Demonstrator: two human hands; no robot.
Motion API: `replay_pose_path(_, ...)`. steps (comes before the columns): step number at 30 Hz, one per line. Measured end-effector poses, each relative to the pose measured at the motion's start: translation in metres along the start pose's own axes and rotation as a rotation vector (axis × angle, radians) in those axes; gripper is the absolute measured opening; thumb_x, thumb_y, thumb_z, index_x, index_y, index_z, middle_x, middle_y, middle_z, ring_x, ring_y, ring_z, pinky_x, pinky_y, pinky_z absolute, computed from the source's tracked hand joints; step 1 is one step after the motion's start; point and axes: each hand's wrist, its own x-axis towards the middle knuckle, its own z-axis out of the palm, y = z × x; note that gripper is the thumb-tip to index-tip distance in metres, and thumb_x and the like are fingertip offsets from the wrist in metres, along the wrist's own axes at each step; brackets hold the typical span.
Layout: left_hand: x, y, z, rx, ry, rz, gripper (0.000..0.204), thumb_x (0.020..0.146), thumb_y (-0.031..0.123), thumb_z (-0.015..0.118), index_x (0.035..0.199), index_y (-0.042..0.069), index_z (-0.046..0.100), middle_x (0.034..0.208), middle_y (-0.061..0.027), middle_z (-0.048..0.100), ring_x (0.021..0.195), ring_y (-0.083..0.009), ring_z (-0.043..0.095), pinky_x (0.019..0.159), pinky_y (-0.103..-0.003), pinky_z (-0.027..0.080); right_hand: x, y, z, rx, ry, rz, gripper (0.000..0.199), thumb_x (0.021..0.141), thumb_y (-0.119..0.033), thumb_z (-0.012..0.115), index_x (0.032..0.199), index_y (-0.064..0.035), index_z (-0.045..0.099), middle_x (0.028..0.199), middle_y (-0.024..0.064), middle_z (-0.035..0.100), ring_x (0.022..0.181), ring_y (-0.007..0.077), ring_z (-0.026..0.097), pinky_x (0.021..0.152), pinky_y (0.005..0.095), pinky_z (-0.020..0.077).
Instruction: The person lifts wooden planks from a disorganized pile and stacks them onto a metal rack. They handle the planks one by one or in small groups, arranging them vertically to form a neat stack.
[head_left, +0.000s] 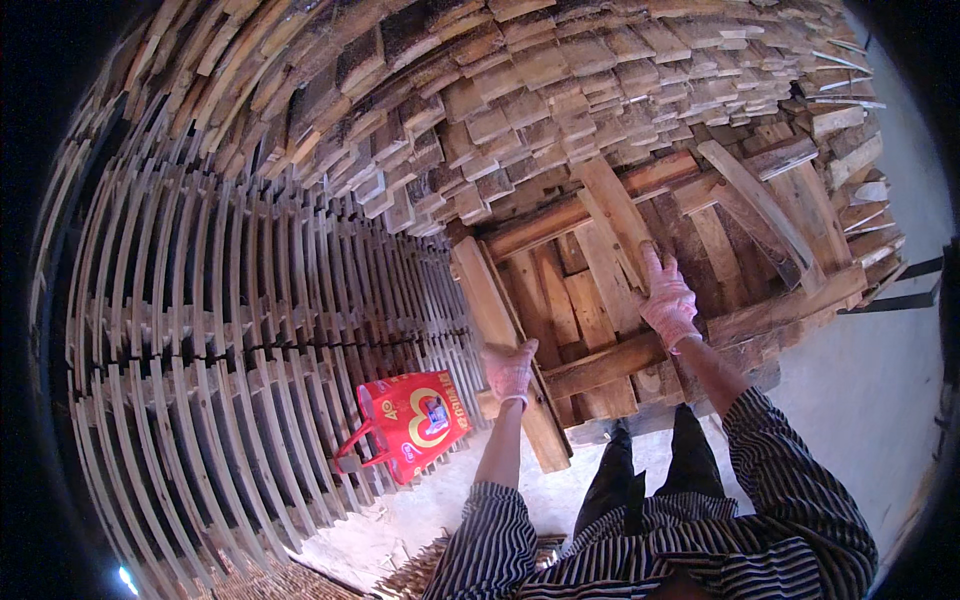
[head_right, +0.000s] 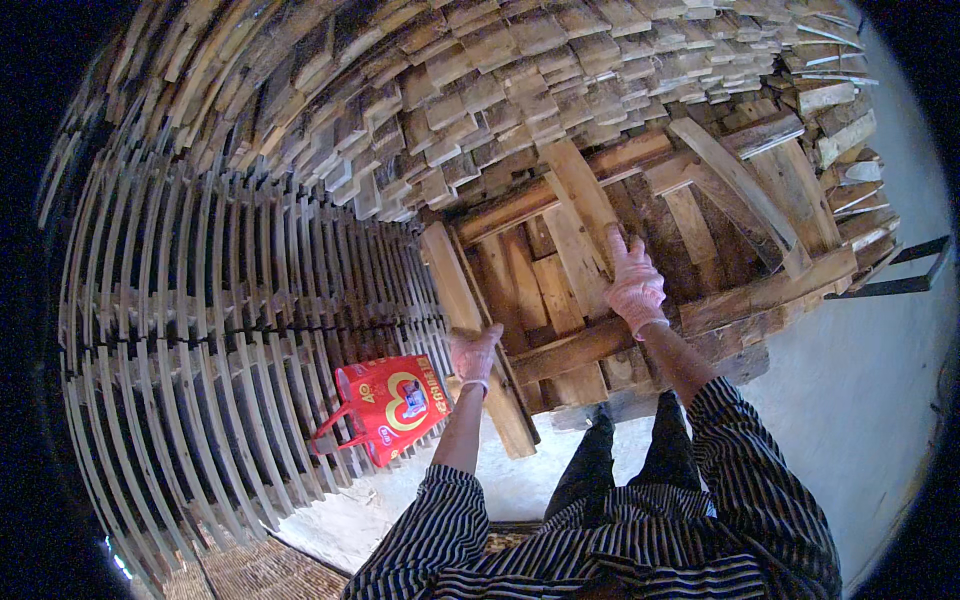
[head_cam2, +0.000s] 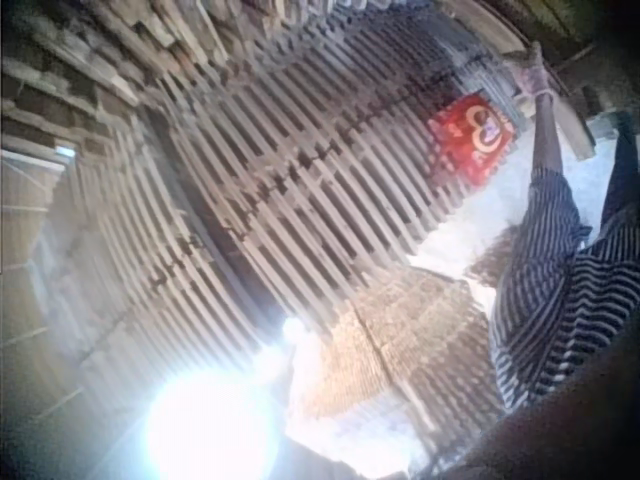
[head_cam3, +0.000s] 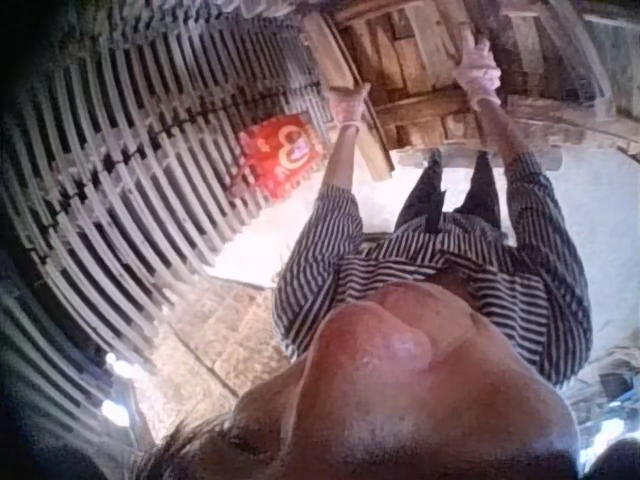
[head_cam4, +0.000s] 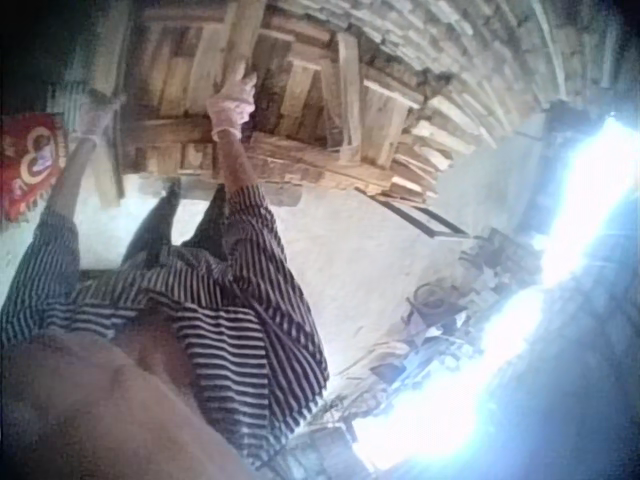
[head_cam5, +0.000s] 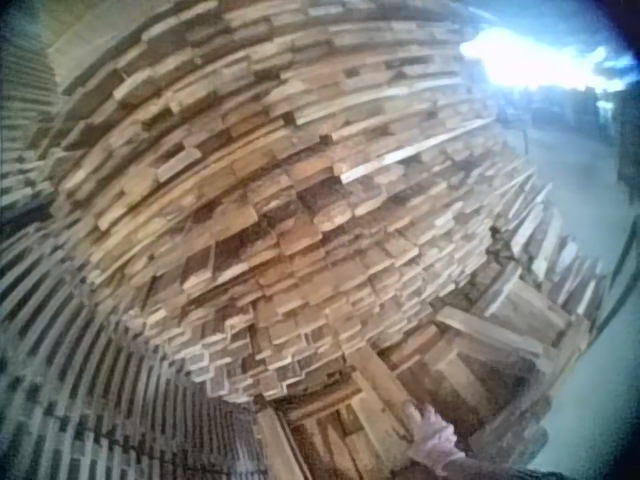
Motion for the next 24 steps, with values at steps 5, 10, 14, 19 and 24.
replay_pose_path(5, -0.005, -0.003, 0.004, -0.077, 0.046, 0.035, 0.074, 0.063, 0.045, 0.092, 0.107, 0.001, 0.051, 0.088, -0.0169, 0.068, 0.084, -0.0381, 0.07, 0.076, -0.047, 0.057, -0.001, 0.002, 0.002, 0.002, 0.073, -0.018, 0.103, 0.085, -0.042, 0.077, 0.162, -0.037, 0.008, 0.163, 0.0197, 0.029, 0.137, 0.0348, 0.052, 0.103, 0.0464, 0.0514)
replay_pose_path(10, 0.001, -0.014, -0.016, -0.1, 0.127, 0.068, 0.072, 0.064, 0.039, 0.091, 0.111, 0.001, 0.053, 0.098, -0.0194, 0.068, 0.093, -0.0382, 0.07, 0.082, -0.046, 0.057, 0.0, 0.002, 0.0, -0.006, 0.053, -0.004, 0.101, 0.086, -0.042, 0.076, 0.162, -0.0369, 0.009, 0.163, 0.0196, 0.029, 0.135, 0.0358, 0.053, 0.104, 0.0459, 0.0514)
replay_pose_path(14, 0.04, -0.024, -0.034, -0.071, -0.009, -0.005, 0.08, 0.063, 0.038, 0.09, 0.12, -0.001, 0.051, 0.106, -0.0228, 0.068, 0.101, -0.0397, 0.069, 0.089, -0.046, 0.057, -0.001, 0.003, 0.001, 0.007, 0.076, -0.011, 0.101, 0.086, -0.04, 0.076, 0.162, -0.0363, 0.011, 0.162, 0.0213, 0.03, 0.134, 0.0372, 0.054, 0.103, 0.0456, 0.0516)
replay_pose_path(19, 0.085, -0.029, -0.022, -0.094, 0.102, 0.077, 0.092, 0.061, 0.037, 0.091, 0.13, -0.005, 0.047, 0.115, -0.0255, 0.067, 0.106, -0.0429, 0.067, 0.095, -0.046, 0.054, 0.001, 0.002, -0.001, 0.035, 0.062, -0.002, 0.101, 0.085, -0.037, 0.078, 0.162, -0.0356, 0.012, 0.161, 0.0243, 0.03, 0.131, 0.0385, 0.056, 0.103, 0.0458, 0.0519)
replay_pose_path(24, 0.091, -0.036, -0.02, -0.093, 0.096, 0.018, 0.11, 0.062, 0.034, 0.091, 0.145, -0.011, 0.035, 0.133, -0.0313, 0.06, 0.123, -0.0427, 0.06, 0.106, -0.043, 0.047, -0.001, 0.0, -0.002, 0.022, 0.064, 0.006, 0.1, 0.085, -0.037, 0.077, 0.162, -0.0355, 0.012, 0.161, 0.0235, 0.031, 0.13, 0.0392, 0.057, 0.101, 0.0462, 0.053)
